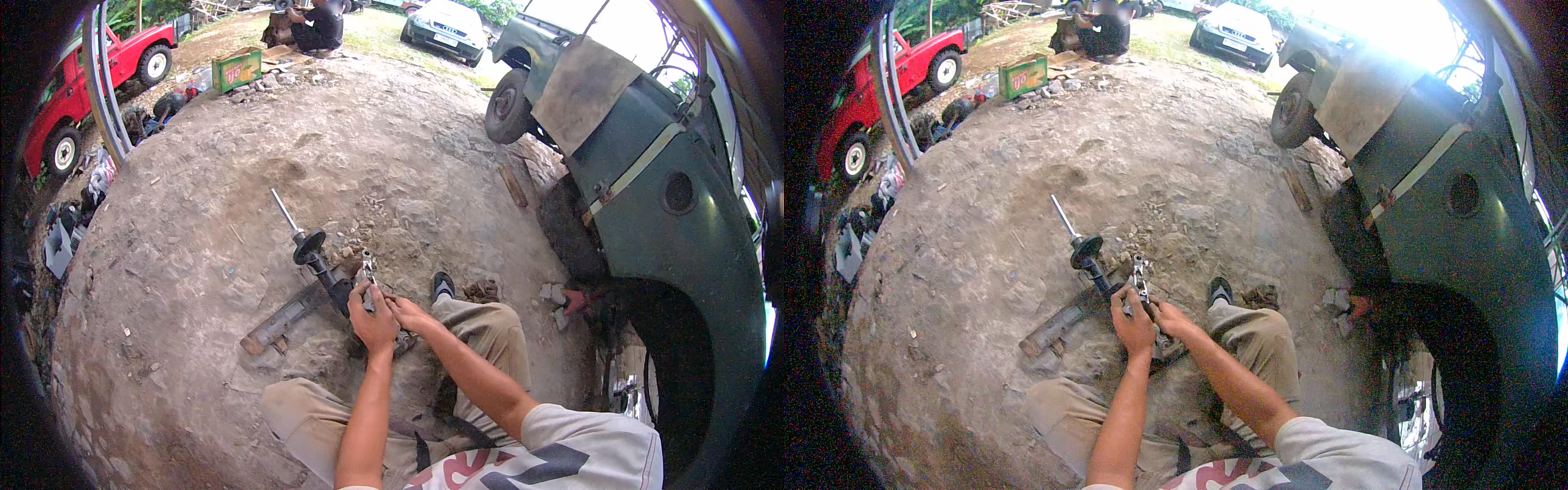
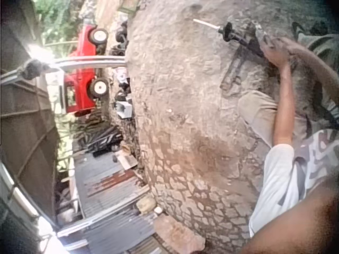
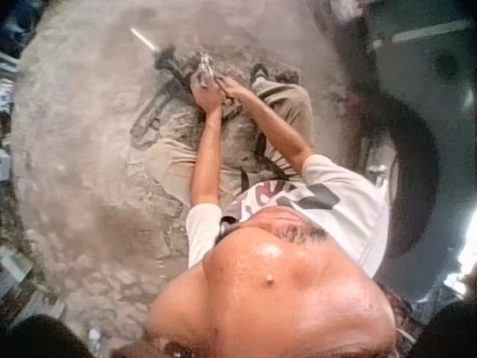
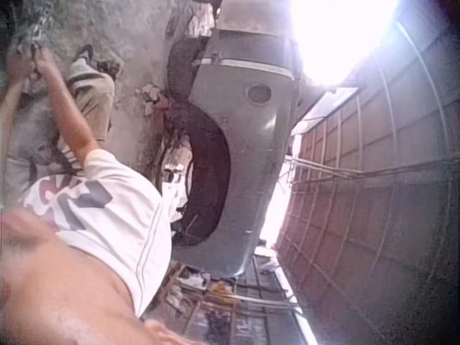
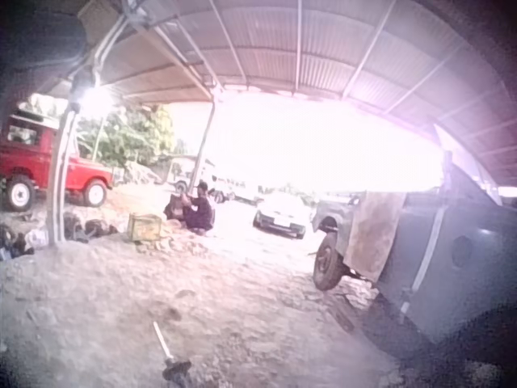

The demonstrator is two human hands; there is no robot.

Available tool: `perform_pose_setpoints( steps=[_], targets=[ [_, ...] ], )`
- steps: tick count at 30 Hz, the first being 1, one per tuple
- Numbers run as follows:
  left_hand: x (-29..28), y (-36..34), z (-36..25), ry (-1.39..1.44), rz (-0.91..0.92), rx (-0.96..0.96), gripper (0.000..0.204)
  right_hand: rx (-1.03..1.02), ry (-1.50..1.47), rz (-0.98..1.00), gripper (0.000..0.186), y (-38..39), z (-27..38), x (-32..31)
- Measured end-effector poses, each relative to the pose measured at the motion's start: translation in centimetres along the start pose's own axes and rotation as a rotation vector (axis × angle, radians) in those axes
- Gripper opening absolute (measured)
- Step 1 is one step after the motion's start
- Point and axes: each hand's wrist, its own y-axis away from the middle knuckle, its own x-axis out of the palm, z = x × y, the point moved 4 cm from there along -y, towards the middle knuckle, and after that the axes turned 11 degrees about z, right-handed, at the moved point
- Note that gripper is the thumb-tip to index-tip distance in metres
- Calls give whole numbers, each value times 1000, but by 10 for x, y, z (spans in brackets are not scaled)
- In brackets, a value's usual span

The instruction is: The person sits on the ground and uses a wrench to tighten or loosen a bolt on a metal part that is clamped in a vise. The person repeatedly adjusts the wrench and the part throughout the clip.

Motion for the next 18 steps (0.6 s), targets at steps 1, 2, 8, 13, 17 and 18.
perform_pose_setpoints(
  steps=[1, 2, 8, 13, 17, 18],
  targets=[
    [-4, 0, 2, -15, -8, 5, 27, 7, 32, -16, 42, 6, 9, 2],
    [-1, 2, 0, -13, -4, 10, 27, -9, 6, 4, 42, 9, 11, 0],
    [14, 7, -12, -98, 67, 75, 26, 55, -122, 95, 42, 4, 3, -21],
    [11, 4, -15, -79, 36, 50, 27, 30, -66, 17, 44, 3, -4, -22],
    [14, 6, -10, -88, 30, 100, 29, -22, -232, 47, 48, 2, 5, -17],
    [14, 5, -10, -80, 17, 90, 29, -5, -170, 32, 48, 2, 6, -21]
  ],
)
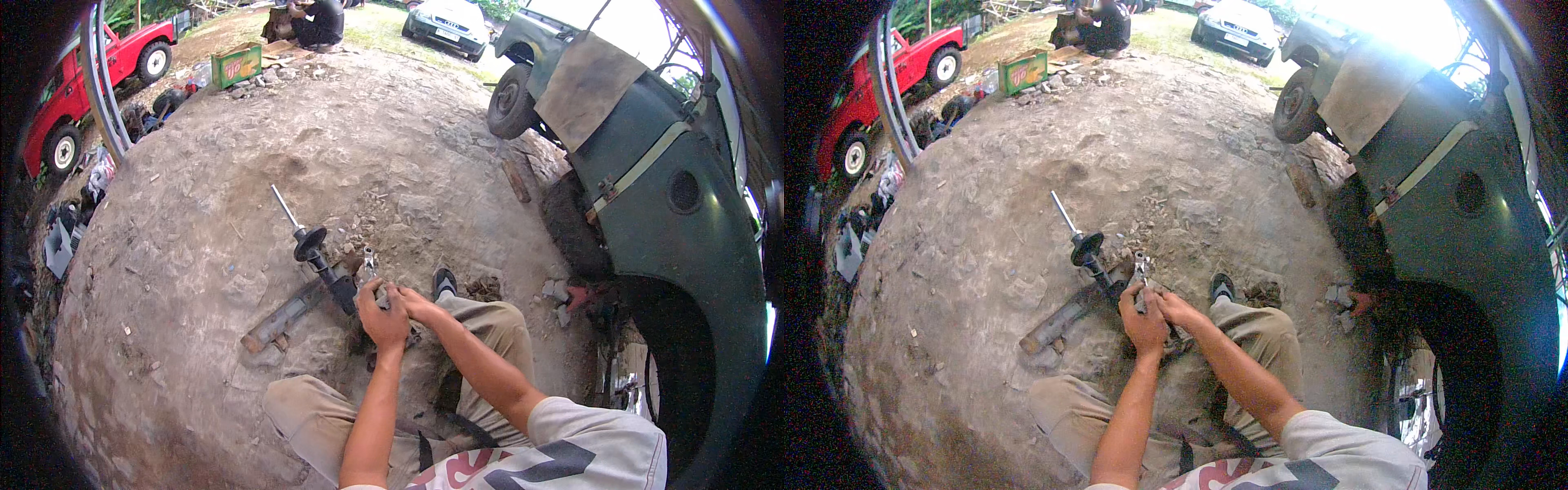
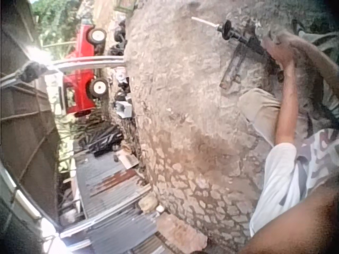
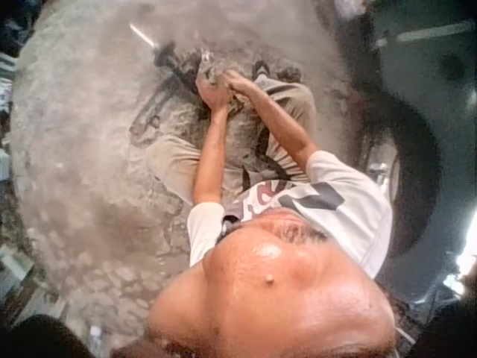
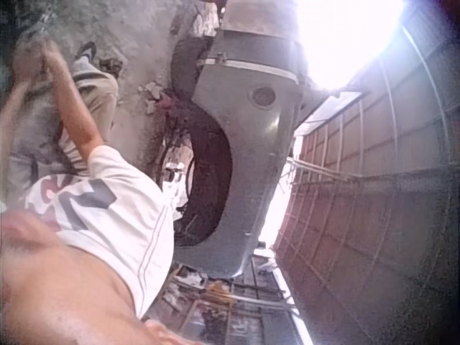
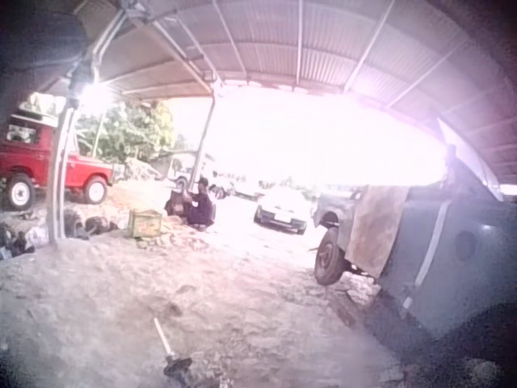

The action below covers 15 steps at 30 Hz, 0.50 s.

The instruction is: The person sits on the ground and uses a wrench to tighten or loosen a bolt on a metal part that is clamped in a vise. The person repeatedly adjusts the wrench and the part throughout the clip.

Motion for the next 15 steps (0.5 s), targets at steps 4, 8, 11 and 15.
perform_pose_setpoints(
  steps=[4, 8, 11, 15],
  targets=[
    [-3, 3, 3, -14, -25, -2, 28, 110, 132, 4, 47, 9, 6, 1],
    [2, 3, -6, -43, 39, 2, 27, 98, 54, 100, 48, 9, 10, -3],
    [-3, 3, -2, -30, -16, -44, 28, 130, 130, 54, 46, 18, 27, 1],
    [-1, 0, -8, -20, -69, 1, 26, 77, 92, 62, 45, 8, 5, -7]
  ],
)
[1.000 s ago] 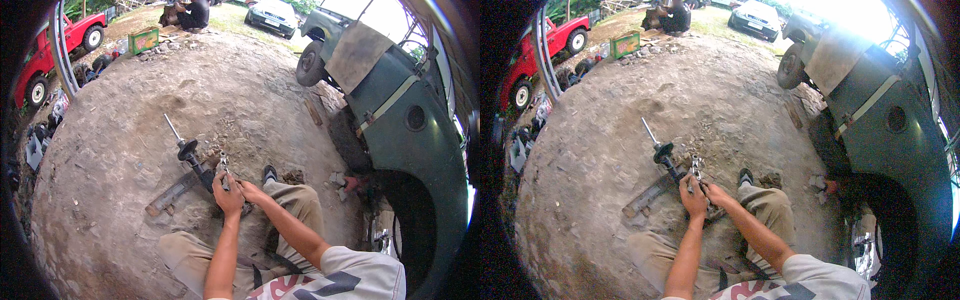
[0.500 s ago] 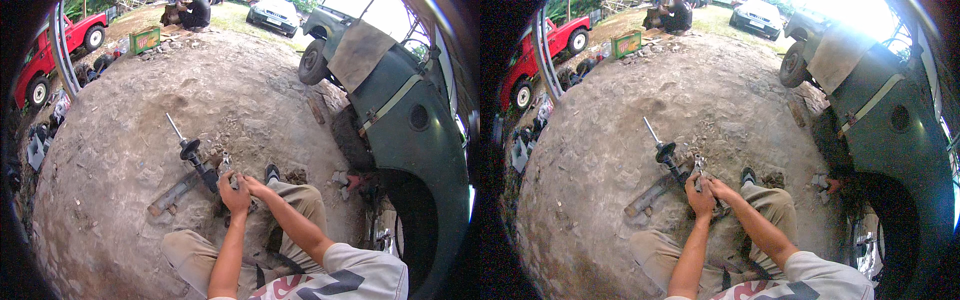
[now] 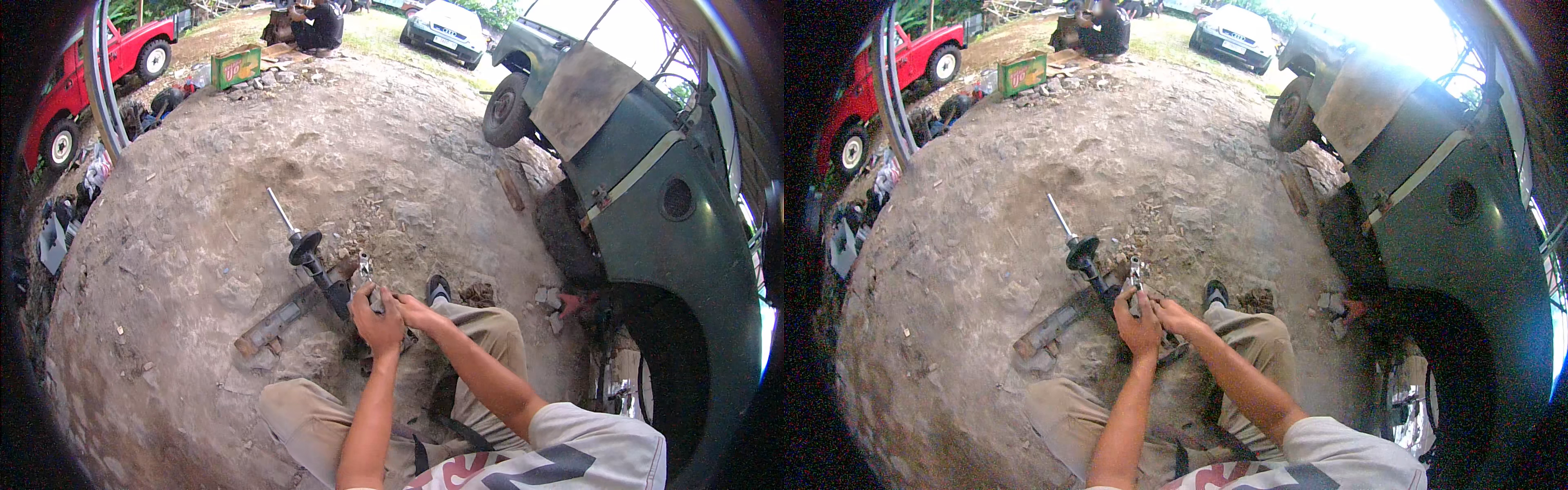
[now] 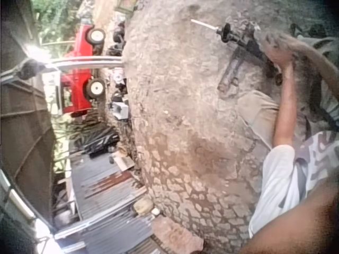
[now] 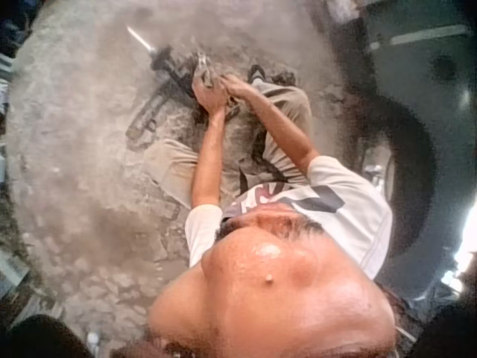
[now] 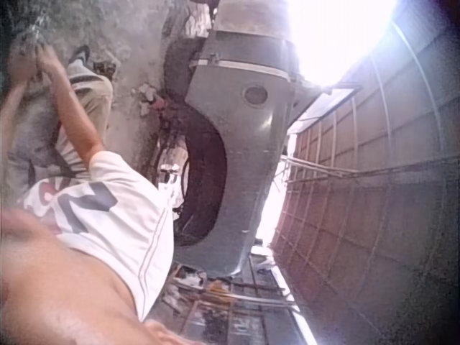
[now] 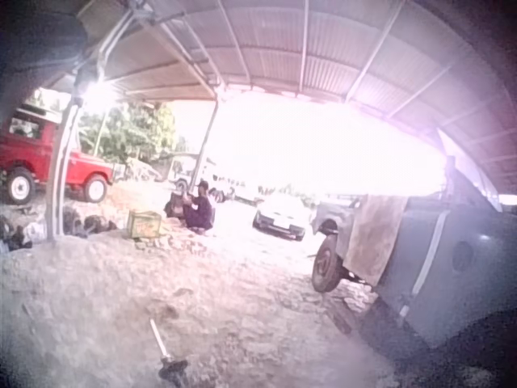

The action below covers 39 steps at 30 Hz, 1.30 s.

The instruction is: The person sits on the ground and uses a wrench to tighten or loosen a bolt on a metal part that is clamped in a vise. The person repeatedly adjusts the wrench and the part throughout the clip.

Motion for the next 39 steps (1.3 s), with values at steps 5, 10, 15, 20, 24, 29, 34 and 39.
perform_pose_setpoints(
  steps=[5, 10, 15, 20, 24, 29, 34, 39],
  targets=[
    [-6, -4, 12, 27, 4, -61, 26, -31, 33, -52, 43, -2, 9, 11],
    [-5, -2, 5, 4, 10, -18, 27, 75, 102, -11, 46, 3, 18, 6],
    [-3, -3, 6, 1, 24, -38, 28, 24, 138, -45, 47, 3, 22, 6],
    [-8, -3, 10, -21, -35, -5, 28, 30, 57, -43, 46, 5, 25, 10],
    [1, -1, 4, 2, 40, -42, 28, -16, 13, 0, 46, -6, 3, 0],
    [-10, -4, 10, 18, -1, -52, 27, -3, 139, -73, 46, 1, 14, 9],
    [2, -2, 3, -51, 29, 17, 27, 29, -57, -35, 45, 4, 5, -2],
    [-10, -9, 6, 17, 16, -73, 27, 9, 46, -230, 45, 13, -11, -19]
  ],
)
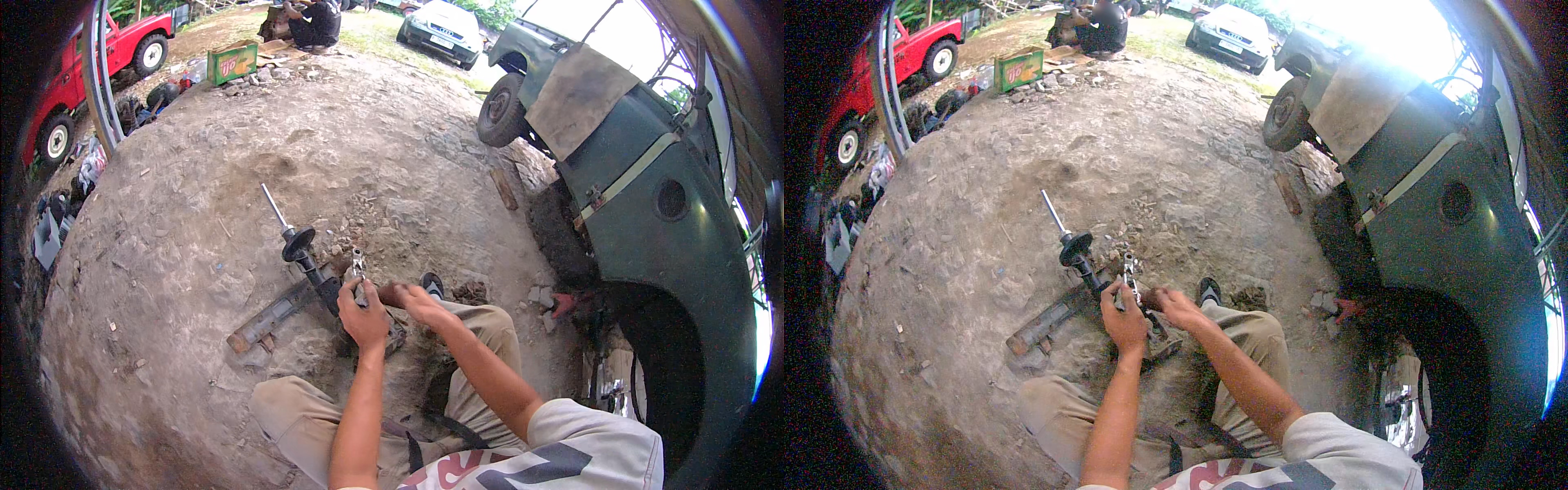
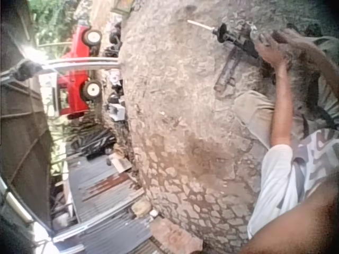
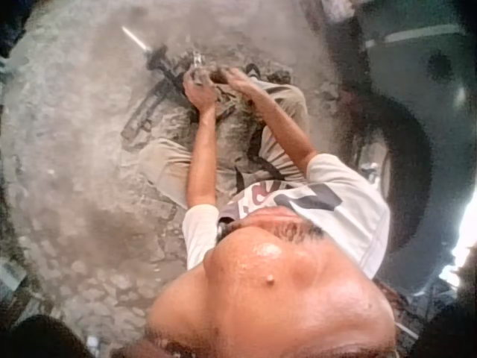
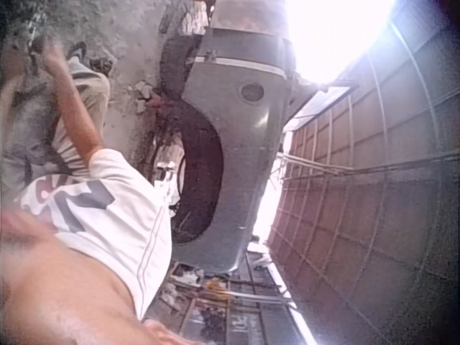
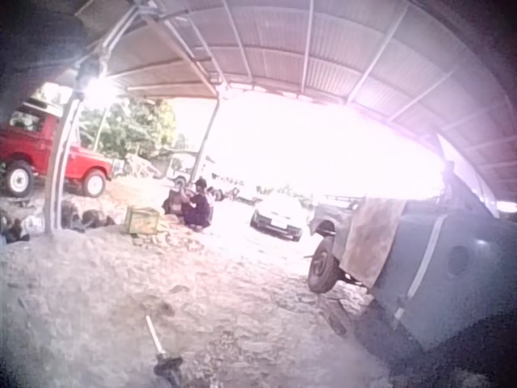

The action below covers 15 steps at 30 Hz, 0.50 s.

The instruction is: The person sits on the ground and uses a wrench to tighten or loosen a bolt on a metal part that is clamped in a vise. The person repeatedly adjusts the wrench and the part throughout the clip.

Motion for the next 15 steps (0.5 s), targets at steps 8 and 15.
perform_pose_setpoints(
  steps=[8, 15],
  targets=[
    [5, 4, 4, -8, 38, 29, 31, 37, 89, 81, 45, -8, -39, 33],
    [-5, 3, 7, 2, 15, -68, 32, 189, 171, 155, 43, 21, -3, 34]
  ],
)
